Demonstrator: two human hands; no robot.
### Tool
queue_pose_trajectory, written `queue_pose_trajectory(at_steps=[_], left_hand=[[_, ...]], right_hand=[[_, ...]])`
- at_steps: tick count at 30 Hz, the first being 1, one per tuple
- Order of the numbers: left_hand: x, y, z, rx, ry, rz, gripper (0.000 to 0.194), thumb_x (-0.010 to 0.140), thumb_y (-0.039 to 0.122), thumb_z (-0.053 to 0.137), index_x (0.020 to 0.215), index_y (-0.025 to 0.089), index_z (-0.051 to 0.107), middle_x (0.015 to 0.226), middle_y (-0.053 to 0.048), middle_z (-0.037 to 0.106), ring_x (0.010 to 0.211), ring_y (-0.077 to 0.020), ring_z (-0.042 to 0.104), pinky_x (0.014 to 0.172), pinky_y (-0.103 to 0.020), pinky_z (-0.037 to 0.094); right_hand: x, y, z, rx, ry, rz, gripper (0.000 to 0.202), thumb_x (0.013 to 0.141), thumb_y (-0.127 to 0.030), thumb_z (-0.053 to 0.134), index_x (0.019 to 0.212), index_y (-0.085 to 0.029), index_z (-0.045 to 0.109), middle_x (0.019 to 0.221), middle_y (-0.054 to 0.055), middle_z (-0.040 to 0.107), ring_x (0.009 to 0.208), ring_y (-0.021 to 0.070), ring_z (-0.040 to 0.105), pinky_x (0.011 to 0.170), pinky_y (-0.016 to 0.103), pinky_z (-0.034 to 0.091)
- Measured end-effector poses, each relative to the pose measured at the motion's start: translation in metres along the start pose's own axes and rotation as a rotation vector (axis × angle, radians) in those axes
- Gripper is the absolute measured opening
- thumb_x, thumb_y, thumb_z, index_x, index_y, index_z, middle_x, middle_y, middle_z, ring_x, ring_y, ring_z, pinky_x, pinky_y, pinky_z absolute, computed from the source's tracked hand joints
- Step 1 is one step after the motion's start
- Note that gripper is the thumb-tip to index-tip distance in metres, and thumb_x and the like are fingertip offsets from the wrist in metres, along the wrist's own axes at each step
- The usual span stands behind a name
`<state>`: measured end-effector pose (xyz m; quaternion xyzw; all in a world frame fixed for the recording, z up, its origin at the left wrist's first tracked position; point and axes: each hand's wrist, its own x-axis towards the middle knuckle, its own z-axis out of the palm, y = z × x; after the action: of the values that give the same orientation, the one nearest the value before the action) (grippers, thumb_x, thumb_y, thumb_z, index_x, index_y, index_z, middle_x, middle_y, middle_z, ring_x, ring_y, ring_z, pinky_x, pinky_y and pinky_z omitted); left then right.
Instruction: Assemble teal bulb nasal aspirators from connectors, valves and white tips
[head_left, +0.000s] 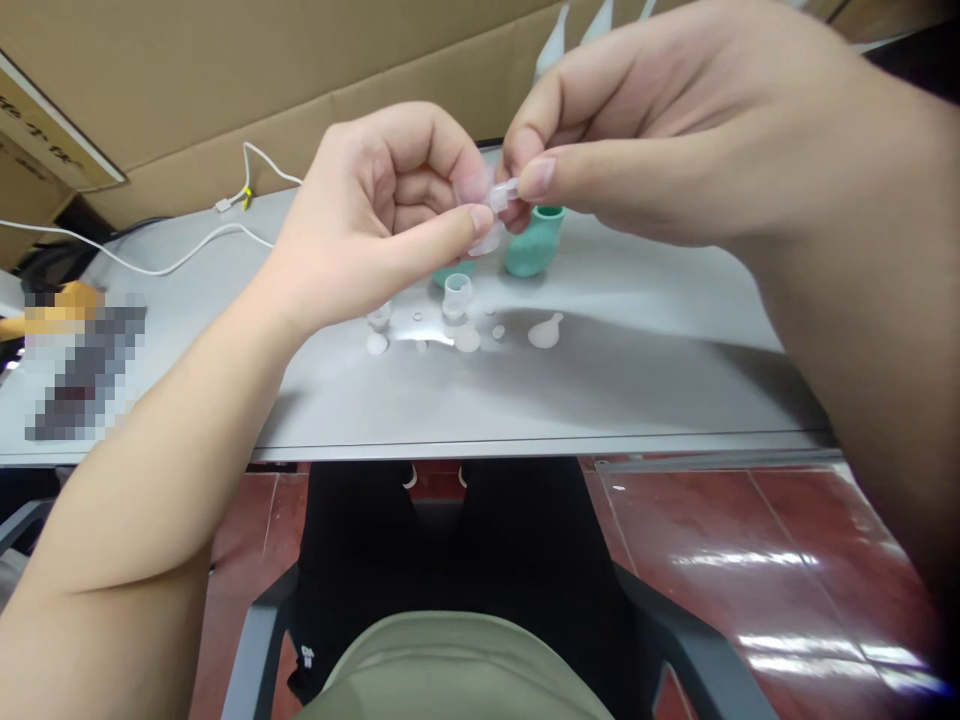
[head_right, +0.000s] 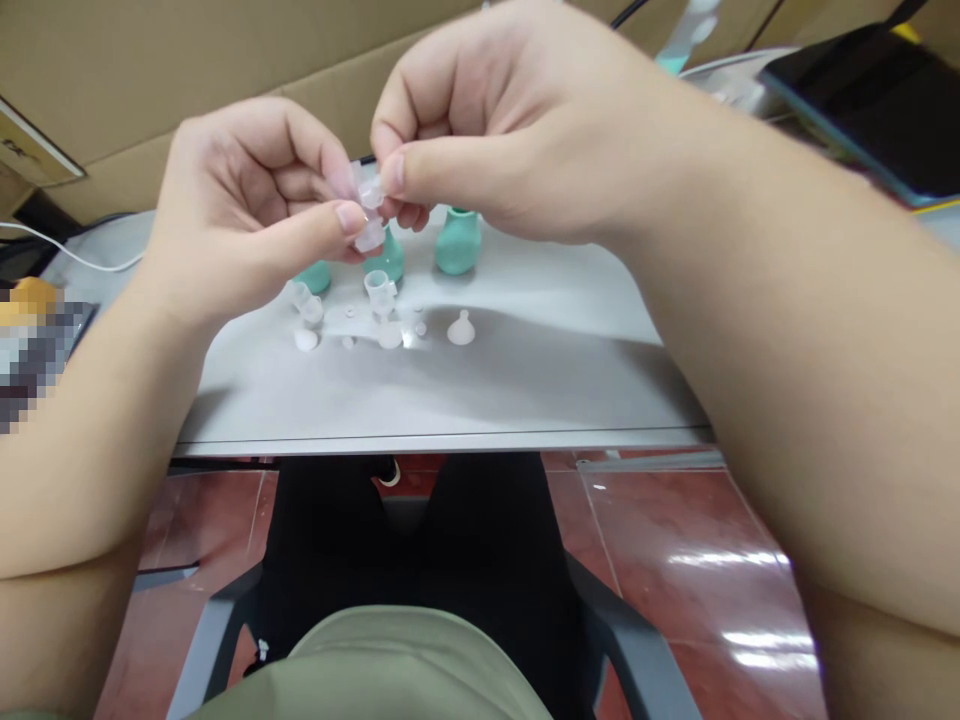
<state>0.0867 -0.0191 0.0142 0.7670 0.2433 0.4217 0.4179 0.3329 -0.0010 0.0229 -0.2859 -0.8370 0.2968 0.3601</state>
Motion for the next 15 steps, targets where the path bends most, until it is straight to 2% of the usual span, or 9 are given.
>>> queue_pose_trajectory(at_steps=[3,8,15], left_hand=[[-0.0002,0.0012,-0.0018,0.02,0.006,0.001,0.019,0.093,0.012,0.092,0.087,0.025,0.079,0.09,0.001,0.084,0.088,-0.0204,0.087,0.084,-0.034,0.074],[0.001,-0.0014,-0.0014,0.021,0.014,0.0,0.021,0.089,0.019,0.098,0.086,0.024,0.078,0.09,-0.002,0.085,0.087,-0.025,0.086,0.083,-0.041,0.073],[-0.0009,0.0019,-0.0009,-0.016,0.007,-0.022,0.02,0.093,0.012,0.093,0.088,0.024,0.079,0.09,0.001,0.085,0.088,-0.0212,0.087,0.083,-0.035,0.074]], right_hand=[[-0.0008,-0.0025,0.0013,0.009,0.018,0.009,0.02,0.092,-0.048,0.081,0.092,-0.028,0.076,0.088,-0.003,0.077,0.08,0.0087,0.074,0.066,0.023,0.055],[-0.0012,-0.0033,0.0044,0.017,0.037,0.03,0.024,0.091,-0.051,0.082,0.091,-0.028,0.076,0.088,-0.003,0.076,0.08,0.0085,0.075,0.066,0.023,0.056],[-0.0002,-0.0043,0.0056,0.052,0.047,0.039,0.023,0.088,-0.047,0.083,0.087,-0.027,0.074,0.086,-0.001,0.077,0.08,0.0116,0.076,0.061,0.024,0.053]])
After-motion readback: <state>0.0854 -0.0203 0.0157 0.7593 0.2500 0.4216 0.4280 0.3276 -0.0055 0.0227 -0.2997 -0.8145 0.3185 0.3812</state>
